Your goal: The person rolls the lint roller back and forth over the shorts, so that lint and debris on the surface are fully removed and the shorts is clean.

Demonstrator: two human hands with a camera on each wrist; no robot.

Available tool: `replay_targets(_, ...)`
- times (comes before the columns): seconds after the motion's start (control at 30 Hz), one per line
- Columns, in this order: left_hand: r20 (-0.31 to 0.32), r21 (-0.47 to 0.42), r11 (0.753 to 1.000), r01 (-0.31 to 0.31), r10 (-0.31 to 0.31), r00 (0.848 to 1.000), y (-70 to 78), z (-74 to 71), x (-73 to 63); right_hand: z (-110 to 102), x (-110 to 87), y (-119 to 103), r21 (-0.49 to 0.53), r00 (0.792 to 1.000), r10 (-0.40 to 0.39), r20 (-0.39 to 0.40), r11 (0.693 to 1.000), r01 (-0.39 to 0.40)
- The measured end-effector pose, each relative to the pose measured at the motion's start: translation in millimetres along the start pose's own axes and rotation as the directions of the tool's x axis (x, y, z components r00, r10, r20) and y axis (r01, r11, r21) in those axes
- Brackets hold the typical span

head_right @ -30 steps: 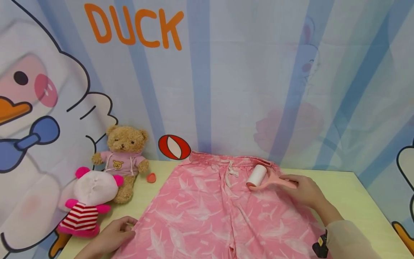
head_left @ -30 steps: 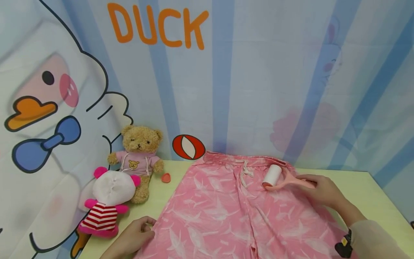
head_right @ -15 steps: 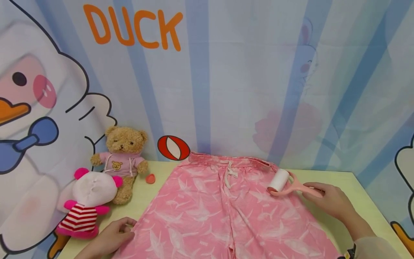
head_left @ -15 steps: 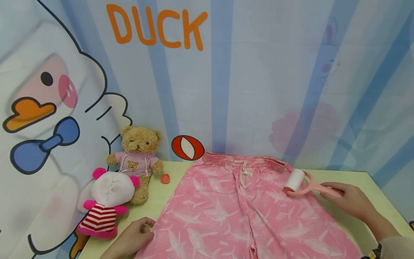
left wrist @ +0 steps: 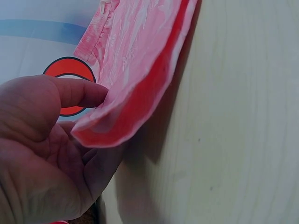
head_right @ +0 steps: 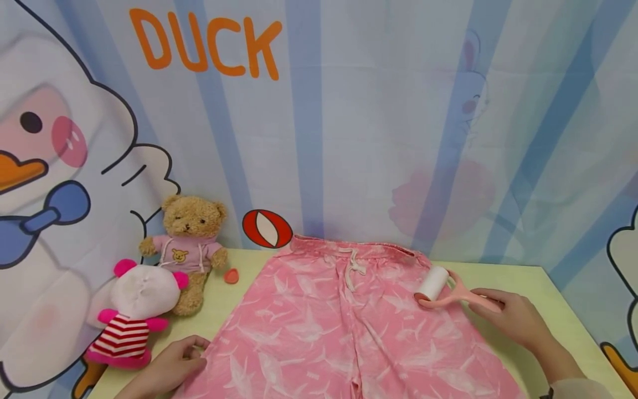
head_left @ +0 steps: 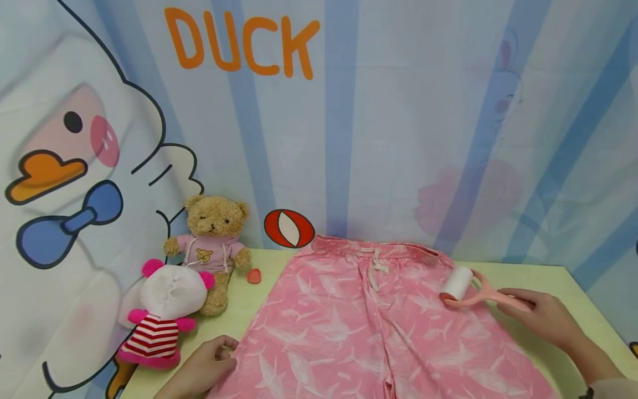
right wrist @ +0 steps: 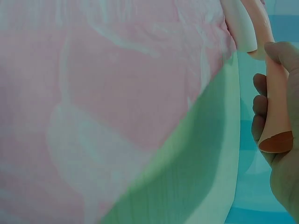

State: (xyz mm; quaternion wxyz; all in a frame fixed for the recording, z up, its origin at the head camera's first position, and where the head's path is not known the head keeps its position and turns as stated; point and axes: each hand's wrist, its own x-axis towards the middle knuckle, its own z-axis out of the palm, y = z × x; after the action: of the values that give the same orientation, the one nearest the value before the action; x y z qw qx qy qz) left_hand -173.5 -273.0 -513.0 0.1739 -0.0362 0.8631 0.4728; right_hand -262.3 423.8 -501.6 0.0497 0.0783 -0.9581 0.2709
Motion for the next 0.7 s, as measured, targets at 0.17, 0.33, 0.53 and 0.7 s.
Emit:
replay_targets(0.17, 0.008, -0.002, 1.000, -0.011, 0.011, 1.000, 0.3, -0.9, -1.8, 12.2, 12.0, -10.1, -0.007, 0.999, -0.038, -0.001, 0.999, 0.038)
replay_targets(0.33, -0.004, 0.005, 1.000, -0.028, 0.028, 1.000, 1.4, 0.3, -3.0, 25.8, 25.6, -24.8, 0.001, 0.998, -0.068, 0.000, 0.998, 0.068)
replay_targets(0.53, -0.020, -0.021, 0.999, -0.035, 0.034, 0.999, 2.2, 2.8, -3.8, 41.5, 39.1, -45.3, 0.027, 0.996, -0.090, -0.011, 0.996, 0.090)
replay_targets(0.7, -0.016, -0.052, 0.999, -0.015, 0.015, 1.000, 1.9, 3.4, -3.3, 53.7, 49.3, -58.3, 0.046, 0.993, -0.117, -0.029, 0.992, 0.119)
